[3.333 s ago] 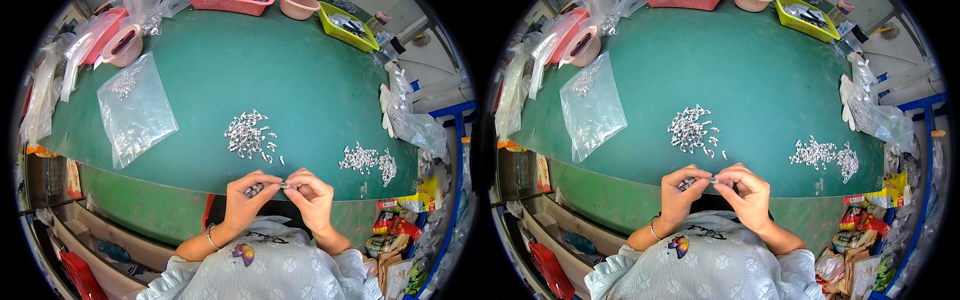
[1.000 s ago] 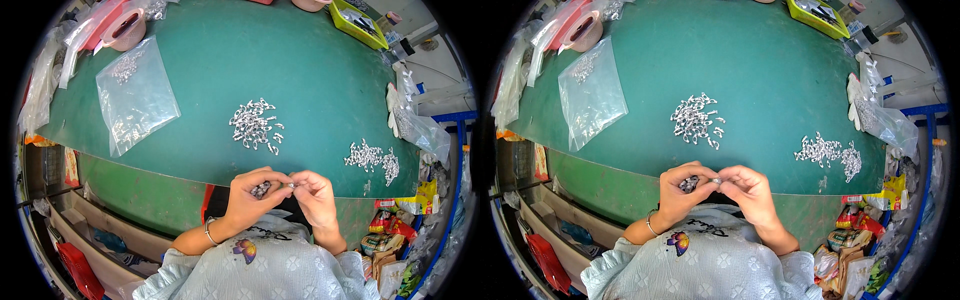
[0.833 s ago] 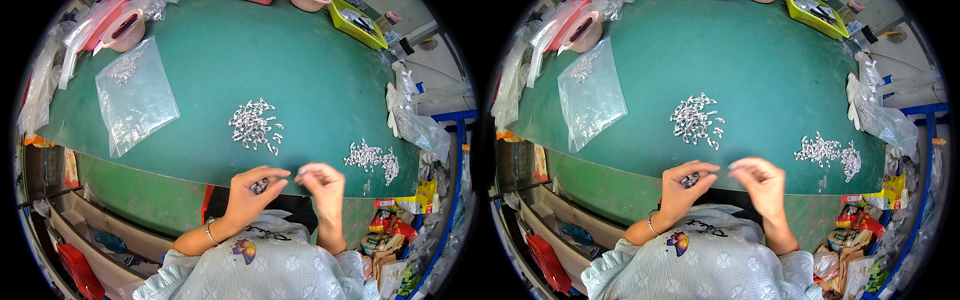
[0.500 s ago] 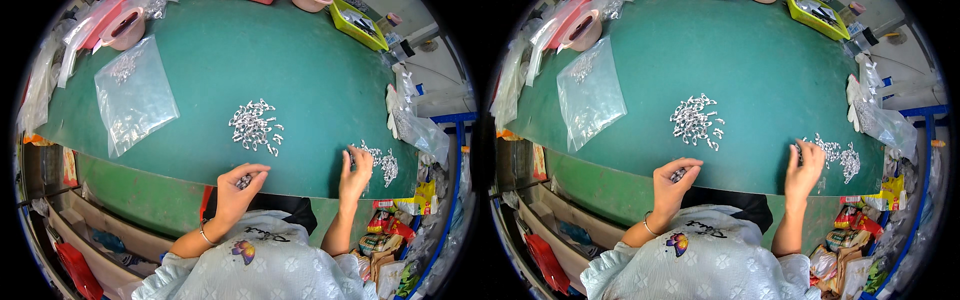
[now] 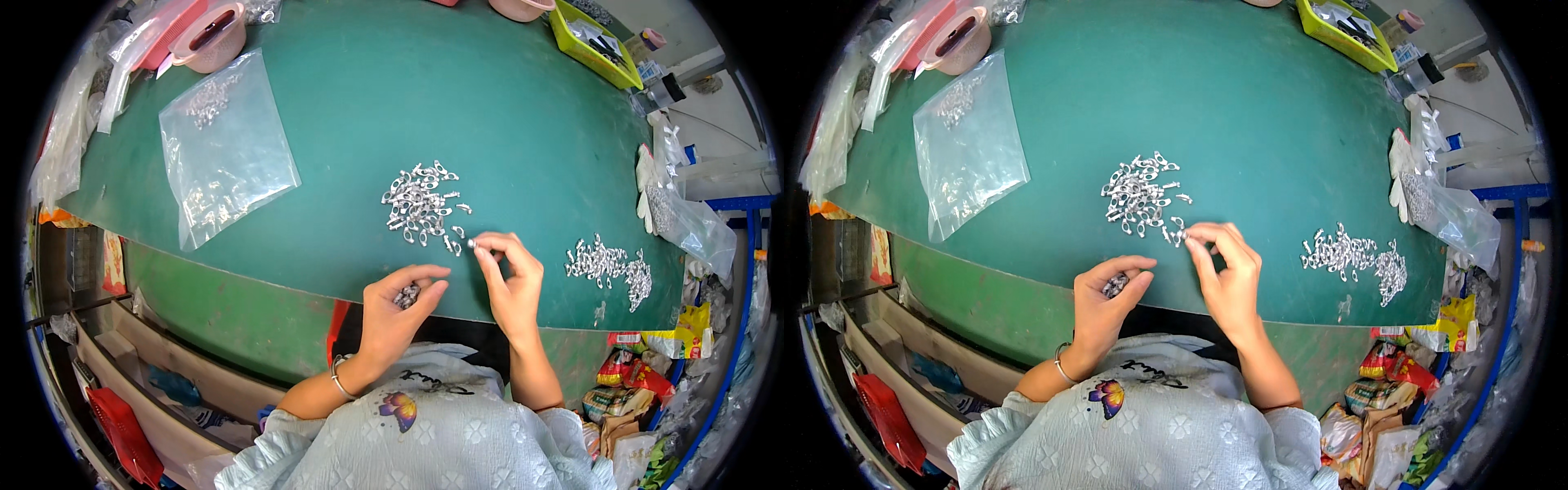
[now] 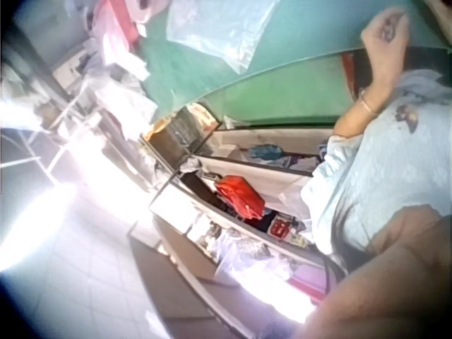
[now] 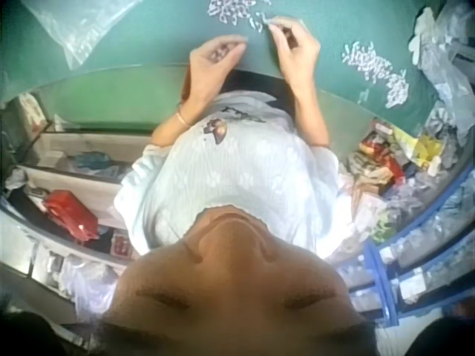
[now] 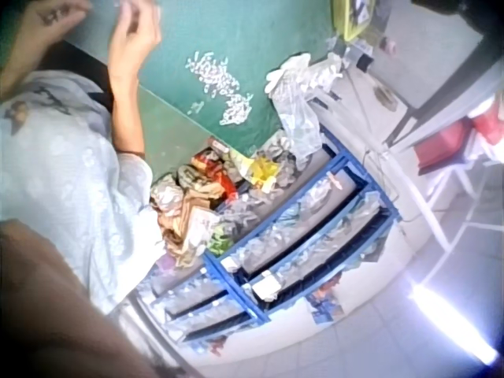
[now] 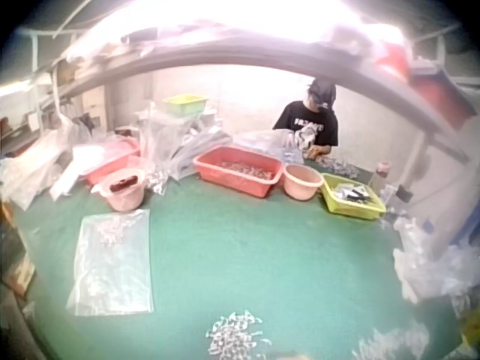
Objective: The person repeatedly picks up small silver metal components from a green table and joins them by hand. They place the assembled pieces into a growing pile on the table. The task continues throughout the clip with no visible tools or containers used.
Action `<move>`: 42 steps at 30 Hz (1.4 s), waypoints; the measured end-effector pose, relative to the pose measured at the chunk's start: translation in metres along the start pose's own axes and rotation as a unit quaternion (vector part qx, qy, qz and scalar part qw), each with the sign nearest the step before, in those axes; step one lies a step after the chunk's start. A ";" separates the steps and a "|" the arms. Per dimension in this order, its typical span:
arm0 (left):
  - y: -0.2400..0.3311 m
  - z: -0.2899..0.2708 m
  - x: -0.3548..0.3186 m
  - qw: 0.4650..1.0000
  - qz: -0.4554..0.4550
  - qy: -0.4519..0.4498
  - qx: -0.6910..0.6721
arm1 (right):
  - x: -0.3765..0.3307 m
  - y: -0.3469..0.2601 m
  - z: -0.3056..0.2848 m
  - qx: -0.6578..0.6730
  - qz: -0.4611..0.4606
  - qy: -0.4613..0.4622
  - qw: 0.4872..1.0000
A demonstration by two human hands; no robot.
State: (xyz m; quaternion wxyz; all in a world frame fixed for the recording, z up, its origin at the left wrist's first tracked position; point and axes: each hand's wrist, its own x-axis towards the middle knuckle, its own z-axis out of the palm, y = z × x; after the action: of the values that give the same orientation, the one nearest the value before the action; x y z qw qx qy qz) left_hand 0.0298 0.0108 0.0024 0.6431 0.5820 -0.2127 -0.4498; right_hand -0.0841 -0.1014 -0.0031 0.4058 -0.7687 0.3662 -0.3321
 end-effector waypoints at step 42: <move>0.013 0.010 -0.001 0.996 0.000 -0.066 -0.065 | -0.031 -0.034 -0.009 0.317 0.077 -0.059 0.943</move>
State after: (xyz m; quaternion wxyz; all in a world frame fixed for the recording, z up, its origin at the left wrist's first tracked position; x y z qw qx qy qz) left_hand 0.0252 0.0048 0.0168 0.6638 0.5086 -0.2247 -0.5002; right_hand -0.0970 -0.0658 0.0236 0.6738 -0.5877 0.2759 -0.3530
